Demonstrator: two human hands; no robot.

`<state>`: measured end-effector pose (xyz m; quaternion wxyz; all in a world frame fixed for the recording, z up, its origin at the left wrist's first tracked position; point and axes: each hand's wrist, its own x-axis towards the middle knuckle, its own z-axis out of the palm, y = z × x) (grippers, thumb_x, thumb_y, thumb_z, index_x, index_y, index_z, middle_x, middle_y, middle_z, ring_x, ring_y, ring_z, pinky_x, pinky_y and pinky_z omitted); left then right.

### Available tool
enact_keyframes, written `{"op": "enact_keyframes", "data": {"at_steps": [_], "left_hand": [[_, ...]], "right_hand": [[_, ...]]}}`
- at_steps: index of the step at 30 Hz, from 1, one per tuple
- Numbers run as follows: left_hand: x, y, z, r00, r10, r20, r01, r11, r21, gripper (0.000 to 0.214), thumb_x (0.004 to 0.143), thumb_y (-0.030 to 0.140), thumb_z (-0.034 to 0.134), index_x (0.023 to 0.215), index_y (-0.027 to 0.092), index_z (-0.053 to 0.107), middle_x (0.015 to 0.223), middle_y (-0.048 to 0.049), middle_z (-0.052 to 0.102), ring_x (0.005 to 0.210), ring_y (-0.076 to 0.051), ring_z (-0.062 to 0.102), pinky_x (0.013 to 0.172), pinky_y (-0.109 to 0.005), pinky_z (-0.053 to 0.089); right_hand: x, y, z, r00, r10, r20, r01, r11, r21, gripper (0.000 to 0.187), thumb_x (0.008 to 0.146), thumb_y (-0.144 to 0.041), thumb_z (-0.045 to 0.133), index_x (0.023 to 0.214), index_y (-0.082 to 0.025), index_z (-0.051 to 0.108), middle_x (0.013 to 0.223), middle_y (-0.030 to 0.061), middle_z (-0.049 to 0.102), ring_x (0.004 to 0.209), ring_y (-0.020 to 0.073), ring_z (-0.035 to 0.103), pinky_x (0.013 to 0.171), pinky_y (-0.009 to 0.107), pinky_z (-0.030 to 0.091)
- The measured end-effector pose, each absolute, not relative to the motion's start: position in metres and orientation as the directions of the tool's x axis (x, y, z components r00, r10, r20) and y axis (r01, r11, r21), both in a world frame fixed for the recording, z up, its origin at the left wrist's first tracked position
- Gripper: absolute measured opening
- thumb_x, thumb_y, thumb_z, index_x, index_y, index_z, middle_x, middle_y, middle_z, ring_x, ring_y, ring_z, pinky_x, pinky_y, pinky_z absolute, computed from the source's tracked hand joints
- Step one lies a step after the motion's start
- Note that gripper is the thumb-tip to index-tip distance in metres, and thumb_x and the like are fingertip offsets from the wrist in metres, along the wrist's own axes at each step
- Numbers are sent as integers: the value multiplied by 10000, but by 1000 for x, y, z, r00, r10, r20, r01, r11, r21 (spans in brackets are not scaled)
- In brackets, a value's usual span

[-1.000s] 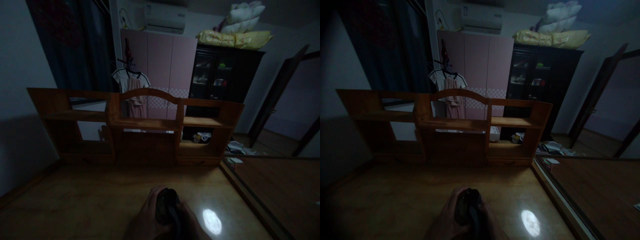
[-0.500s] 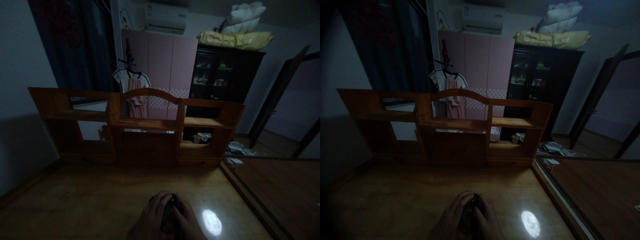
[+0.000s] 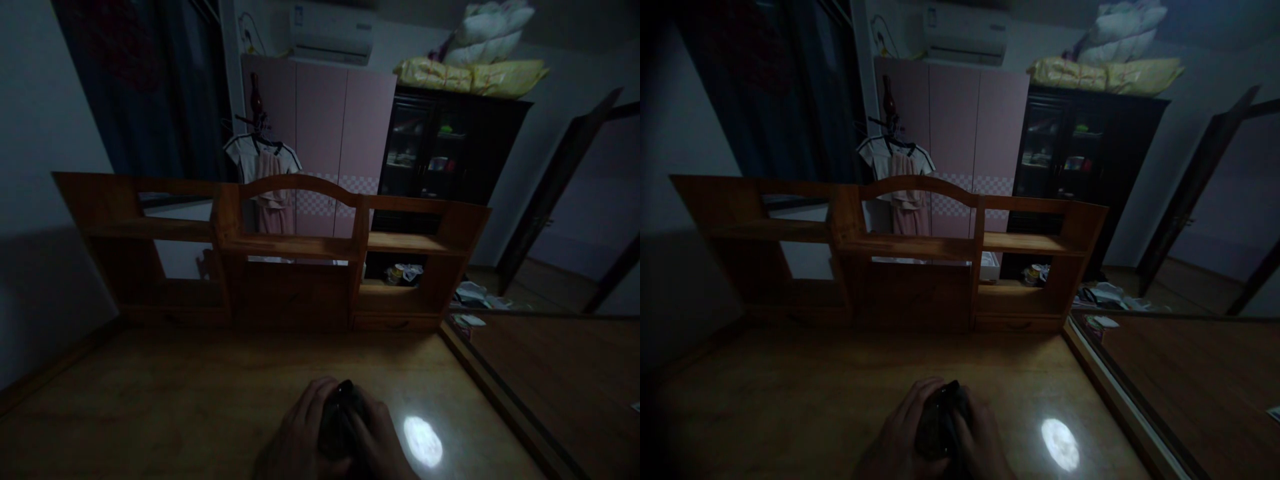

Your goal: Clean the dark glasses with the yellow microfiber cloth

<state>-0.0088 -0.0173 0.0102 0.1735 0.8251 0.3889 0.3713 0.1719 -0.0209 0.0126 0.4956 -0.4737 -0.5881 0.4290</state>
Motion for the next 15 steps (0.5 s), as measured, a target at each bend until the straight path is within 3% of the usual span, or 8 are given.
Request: {"op": "enact_keyframes", "data": {"at_steps": [4,7,11,15], "left_hand": [[-11,-14,5,413,775,477,532,-631,565,937,649,110,774,1416,305,273,1382,-97,465,1260,-312,489,1039,-510,465],[-11,-16,6,405,778,480,562,-626,541,906,692,33,690,1438,319,263,1402,-87,450,1272,-287,482,1034,-486,470],[-8,-19,6,394,780,487,580,-621,526,867,735,84,693,1457,300,265,1425,-112,435,1278,-300,481,1023,-472,474],[-4,-12,-8,482,676,557,520,-732,439,838,773,123,672,1471,295,240,1452,-117,417,1353,-334,389,1033,-503,451]], "right_hand": [[167,-15,12,-61,993,106,75,111,-991,295,783,-363,690,1009,-174,697,939,52,724,909,264,648,813,330,509],[166,-14,15,-67,998,19,-84,13,-996,402,698,-243,729,1092,-181,678,1056,61,713,1038,288,628,926,382,481],[169,-20,35,-290,957,-34,-316,-129,-940,517,637,-107,674,1147,-193,659,1066,64,706,1035,278,633,938,397,474],[170,-25,45,-361,932,-30,-337,-160,-928,561,605,-64,650,1148,-203,674,1119,70,688,1087,277,610,974,393,450]]}}
